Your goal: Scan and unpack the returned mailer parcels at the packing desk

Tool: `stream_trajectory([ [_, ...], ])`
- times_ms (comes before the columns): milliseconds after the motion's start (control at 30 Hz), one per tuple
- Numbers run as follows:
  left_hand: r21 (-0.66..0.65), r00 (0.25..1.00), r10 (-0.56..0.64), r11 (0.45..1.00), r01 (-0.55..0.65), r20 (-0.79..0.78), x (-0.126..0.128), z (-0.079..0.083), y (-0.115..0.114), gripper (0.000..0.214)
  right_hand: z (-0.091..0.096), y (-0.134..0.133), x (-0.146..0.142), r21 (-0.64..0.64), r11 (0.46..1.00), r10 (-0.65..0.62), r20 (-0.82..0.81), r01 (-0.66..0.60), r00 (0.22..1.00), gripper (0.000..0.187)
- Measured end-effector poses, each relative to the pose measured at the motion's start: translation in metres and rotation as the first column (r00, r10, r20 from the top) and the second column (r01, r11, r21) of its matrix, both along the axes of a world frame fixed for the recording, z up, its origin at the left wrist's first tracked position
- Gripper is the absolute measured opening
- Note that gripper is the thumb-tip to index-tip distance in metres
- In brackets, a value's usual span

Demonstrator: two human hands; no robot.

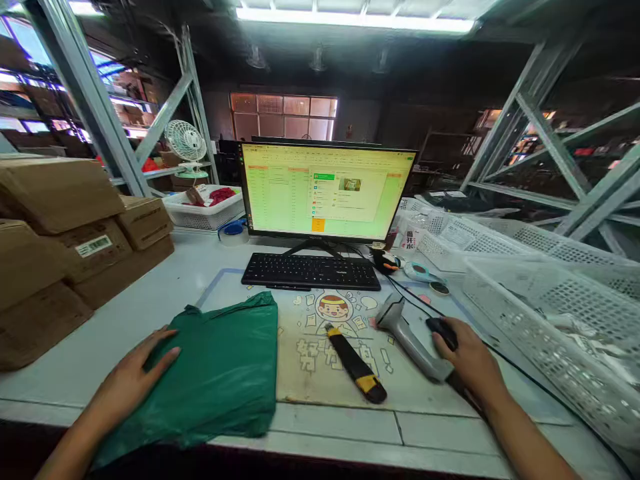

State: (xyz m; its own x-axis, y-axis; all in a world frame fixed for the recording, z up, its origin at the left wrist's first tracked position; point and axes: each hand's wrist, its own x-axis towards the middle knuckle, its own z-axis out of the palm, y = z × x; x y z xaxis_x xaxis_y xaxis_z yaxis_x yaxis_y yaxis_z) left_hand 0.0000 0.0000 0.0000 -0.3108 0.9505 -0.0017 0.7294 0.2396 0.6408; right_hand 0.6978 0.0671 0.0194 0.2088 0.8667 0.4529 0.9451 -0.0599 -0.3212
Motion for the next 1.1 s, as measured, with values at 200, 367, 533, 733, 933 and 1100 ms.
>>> stream_trajectory([
  [200,0.041,1.000,0.005,0.999,-0.005,-0.010,-0.0016,-0.0029,-0.0008,0.081,-0.0026,0.0007,0.0024,0.034,0.999,0.034,0.018,-0.034,0.999,0.059],
  [367,0.060,1.000,0.003,0.998,-0.003,-0.014,-0.0037,-0.0066,0.0013,0.079,-0.0034,0.0013,0.0027,-0.012,0.999,-0.038,-0.004,0.038,0.999,0.058],
  [533,0.090,1.000,0.009,0.996,-0.008,-0.014,-0.0040,-0.0080,0.0018,0.079,-0.0004,0.0004,0.0004,0.011,1.000,0.018,0.001,-0.018,1.000,0.061],
  [733,0.091,1.000,0.008,0.996,-0.008,-0.002,-0.0036,-0.0078,0.0000,0.078,0.0002,0.0001,-0.0005,-0.024,0.999,-0.037,-0.021,0.037,0.999,0.059],
  [933,0.064,1.000,0.006,0.998,-0.007,0.023,-0.0040,-0.0063,-0.0012,0.080,0.0008,-0.0004,-0.0006,-0.024,0.999,-0.031,-0.025,0.031,0.999,0.060],
  [1100,0.047,1.000,0.010,0.999,-0.011,0.021,-0.0004,-0.0014,-0.0014,0.082,0.0044,-0.0013,-0.0020,-0.028,1.000,-0.006,-0.032,0.005,0.999,0.059],
])
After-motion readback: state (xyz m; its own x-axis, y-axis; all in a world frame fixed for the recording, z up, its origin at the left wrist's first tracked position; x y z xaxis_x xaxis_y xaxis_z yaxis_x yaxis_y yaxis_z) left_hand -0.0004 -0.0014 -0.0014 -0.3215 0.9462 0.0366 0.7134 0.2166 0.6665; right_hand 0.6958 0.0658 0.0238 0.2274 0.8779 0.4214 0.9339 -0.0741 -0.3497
